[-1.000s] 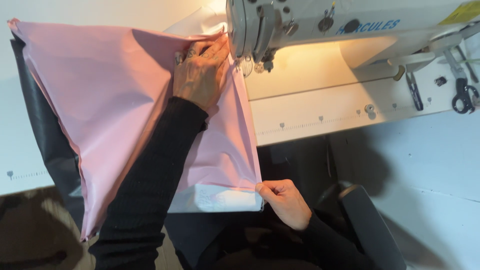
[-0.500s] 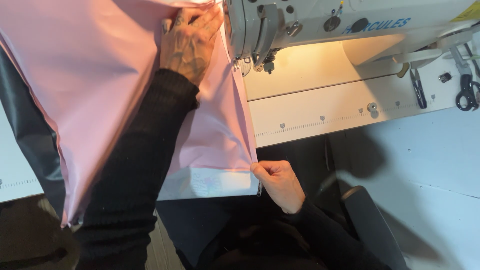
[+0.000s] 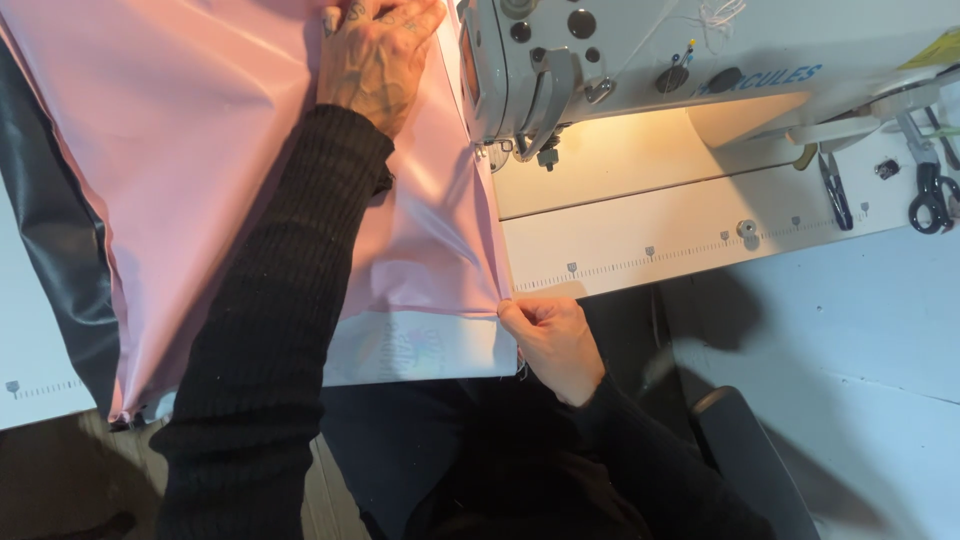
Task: Sewing and trimming a pink leather bag using an industrial sewing machine.
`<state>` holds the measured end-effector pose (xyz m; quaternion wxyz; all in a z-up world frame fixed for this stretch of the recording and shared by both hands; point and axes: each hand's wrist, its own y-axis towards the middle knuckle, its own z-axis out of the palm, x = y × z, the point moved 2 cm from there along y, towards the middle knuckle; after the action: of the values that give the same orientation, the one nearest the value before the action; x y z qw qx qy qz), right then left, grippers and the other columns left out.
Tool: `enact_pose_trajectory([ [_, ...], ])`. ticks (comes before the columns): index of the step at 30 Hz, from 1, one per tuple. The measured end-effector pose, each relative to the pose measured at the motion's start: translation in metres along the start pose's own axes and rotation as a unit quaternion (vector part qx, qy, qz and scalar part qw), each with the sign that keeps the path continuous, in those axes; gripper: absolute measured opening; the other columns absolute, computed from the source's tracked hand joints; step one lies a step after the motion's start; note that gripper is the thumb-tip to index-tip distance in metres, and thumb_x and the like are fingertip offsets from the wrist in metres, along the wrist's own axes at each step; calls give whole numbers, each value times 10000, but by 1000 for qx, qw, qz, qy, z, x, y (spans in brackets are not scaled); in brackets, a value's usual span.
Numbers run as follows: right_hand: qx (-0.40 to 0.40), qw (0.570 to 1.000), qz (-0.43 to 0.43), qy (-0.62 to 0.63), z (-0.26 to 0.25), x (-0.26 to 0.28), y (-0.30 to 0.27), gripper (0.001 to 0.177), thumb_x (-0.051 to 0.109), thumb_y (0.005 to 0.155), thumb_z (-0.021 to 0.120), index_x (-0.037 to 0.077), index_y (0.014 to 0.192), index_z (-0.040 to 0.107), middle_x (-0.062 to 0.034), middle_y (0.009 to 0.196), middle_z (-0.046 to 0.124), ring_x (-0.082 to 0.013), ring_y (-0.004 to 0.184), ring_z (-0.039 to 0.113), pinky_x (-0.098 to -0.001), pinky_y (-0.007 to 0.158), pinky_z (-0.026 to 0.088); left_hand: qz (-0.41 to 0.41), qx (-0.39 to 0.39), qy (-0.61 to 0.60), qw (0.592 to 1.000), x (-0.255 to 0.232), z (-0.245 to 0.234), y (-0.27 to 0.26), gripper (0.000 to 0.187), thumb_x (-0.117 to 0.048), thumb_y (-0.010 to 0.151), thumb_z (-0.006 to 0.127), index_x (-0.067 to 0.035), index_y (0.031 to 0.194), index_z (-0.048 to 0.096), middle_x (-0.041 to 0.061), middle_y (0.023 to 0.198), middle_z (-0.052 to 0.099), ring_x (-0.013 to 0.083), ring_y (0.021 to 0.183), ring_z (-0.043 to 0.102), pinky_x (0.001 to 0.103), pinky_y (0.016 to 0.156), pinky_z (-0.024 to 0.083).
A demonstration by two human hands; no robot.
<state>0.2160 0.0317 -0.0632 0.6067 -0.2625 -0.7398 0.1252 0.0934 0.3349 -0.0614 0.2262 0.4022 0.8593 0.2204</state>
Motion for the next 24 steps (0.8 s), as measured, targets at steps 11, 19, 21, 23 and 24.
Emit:
enact_pose_trajectory([
  [11, 0, 990, -84, -111, -7, 11, 25, 445, 267, 972, 614, -32, 642, 611, -53, 471, 485, -95, 451, 475, -303, 445, 410, 36, 137, 41, 989, -69, -81, -40, 373, -332, 1044, 587, -163, 1374, 623, 38, 1412, 653, 196, 1325, 576, 508, 1213, 313],
  [19, 14, 992, -67, -107, -8, 19, 33, 434, 264, 943, 618, -26, 619, 624, -45, 456, 527, -86, 437, 523, -304, 436, 433, 164, 212, 20, 963, -86, -73, -79, 647, -189, 933, 647, -228, 1560, 494, -63, 1584, 495, 177, 1373, 493, 420, 1190, 337],
  [21, 14, 991, -75, -107, -7, 20, 32, 454, 273, 958, 615, -37, 627, 604, -47, 471, 517, -80, 454, 509, -307, 440, 424, 135, 206, -34, 969, -81, -73, -79, 674, -164, 828, 666, -260, 1483, 543, -103, 1501, 531, 163, 1293, 489, 496, 1126, 306],
  [23, 14, 993, -66, -100, -7, 23, 38, 453, 278, 962, 614, -36, 634, 612, -42, 479, 528, -74, 464, 512, -304, 446, 430, 115, 237, -69, 962, -77, -75, -71, 646, -142, 834, 657, -265, 1462, 566, -119, 1504, 543, 153, 1322, 474, 473, 1134, 315],
  [24, 12, 994, -54, -93, -9, 25, 41, 453, 283, 965, 614, -35, 642, 620, -37, 488, 539, -68, 474, 514, -301, 453, 436, 97, 269, -105, 952, -76, -73, -64, 621, -120, 841, 648, -269, 1441, 590, -135, 1507, 555, 143, 1351, 458, 450, 1143, 323],
])
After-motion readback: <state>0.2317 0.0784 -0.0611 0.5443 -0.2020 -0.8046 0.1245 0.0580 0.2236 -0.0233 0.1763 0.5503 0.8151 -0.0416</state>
